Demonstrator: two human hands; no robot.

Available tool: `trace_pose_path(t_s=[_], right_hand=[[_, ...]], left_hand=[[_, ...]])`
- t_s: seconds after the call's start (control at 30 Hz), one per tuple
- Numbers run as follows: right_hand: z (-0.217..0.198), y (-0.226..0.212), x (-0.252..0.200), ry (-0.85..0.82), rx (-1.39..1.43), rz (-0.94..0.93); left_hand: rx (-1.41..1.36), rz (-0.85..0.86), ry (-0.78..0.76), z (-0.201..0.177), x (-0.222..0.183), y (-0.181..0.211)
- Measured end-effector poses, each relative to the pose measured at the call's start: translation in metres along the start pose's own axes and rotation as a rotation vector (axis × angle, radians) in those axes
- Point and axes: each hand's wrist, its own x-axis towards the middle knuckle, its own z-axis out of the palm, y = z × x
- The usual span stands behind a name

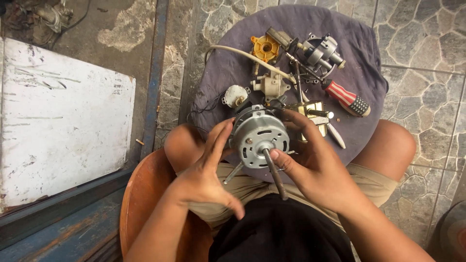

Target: Assembling the internal components of a fan motor, including the rotor, stator, and housing.

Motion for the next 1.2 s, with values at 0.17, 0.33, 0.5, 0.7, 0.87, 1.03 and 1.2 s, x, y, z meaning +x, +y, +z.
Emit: trace_pose_path(t_s=[0.17,0.33,0.5,0.7,0.87,1.03,1.2], right_hand=[[-0.006,-0.003,0.006,-0.052,-0.152,-0.174],[-0.003,-0.003,0.012,-0.096,-0.299,-0.347],[-0.006,-0.001,0.02,-0.114,-0.33,-0.4],[-0.003,0.006,0.027,-0.156,-0.256,-0.366],[-0.002,0.009,0.028,-0.152,-0.306,-0.394],[-0.004,0.013,0.029,-0.141,-0.305,-0.419],[-0.005,0.008,0.026,-0.106,-0.448,-0.401]], left_hand=[[-0.489,-0.07,0.06,-0.014,0.022,0.022],[-0.407,-0.134,0.401,-0.002,0.04,0.025],[-0.193,-0.162,0.419,-0.001,0.05,0.03],[0.031,-0.051,0.449,0.01,0.049,0.006],[-0.1,-0.024,0.486,0.019,0.046,-0.006],[-0.018,-0.018,0.417,0.019,0.048,-0.005],[-0.132,-0.039,0.591,0.028,0.055,0.01]])
